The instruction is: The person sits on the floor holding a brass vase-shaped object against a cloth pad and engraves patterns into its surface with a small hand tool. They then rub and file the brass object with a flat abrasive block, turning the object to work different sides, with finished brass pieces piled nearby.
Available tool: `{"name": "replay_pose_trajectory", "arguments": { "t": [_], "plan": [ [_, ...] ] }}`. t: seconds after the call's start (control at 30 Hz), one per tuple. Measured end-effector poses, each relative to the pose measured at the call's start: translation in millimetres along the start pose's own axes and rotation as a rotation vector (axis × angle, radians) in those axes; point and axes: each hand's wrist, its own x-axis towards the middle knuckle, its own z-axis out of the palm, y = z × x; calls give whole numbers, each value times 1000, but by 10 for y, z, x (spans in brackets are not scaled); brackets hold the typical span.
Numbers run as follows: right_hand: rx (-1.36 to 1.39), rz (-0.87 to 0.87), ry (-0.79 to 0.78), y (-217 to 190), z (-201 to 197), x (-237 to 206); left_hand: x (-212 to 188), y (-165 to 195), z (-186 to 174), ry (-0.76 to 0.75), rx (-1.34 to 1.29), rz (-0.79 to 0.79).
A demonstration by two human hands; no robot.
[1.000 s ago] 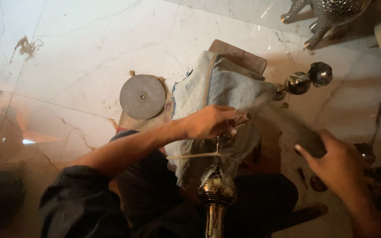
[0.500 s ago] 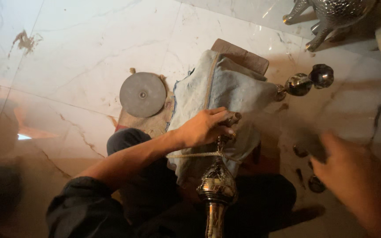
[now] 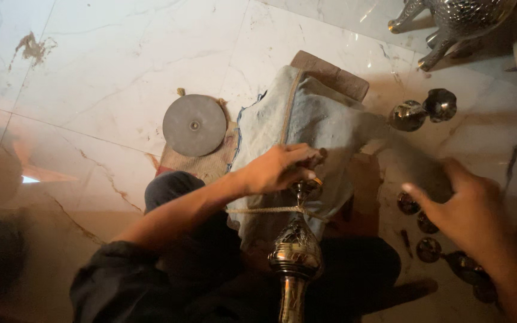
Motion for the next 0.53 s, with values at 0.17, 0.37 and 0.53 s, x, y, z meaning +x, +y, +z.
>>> {"name": "replay_pose_trajectory", "arguments": {
  "t": [0.17,0.37,0.53],
  "plan": [
    [-155,54,-208,-334,-319,52,-149,9,138,169,81,24],
    [-366,120,-399,-571,-572,131,-253,24,242,301,10,-87],
    [221,-31,12,-452,-512,83,-233,-103,209,293,-45,-84]
  ]
}}
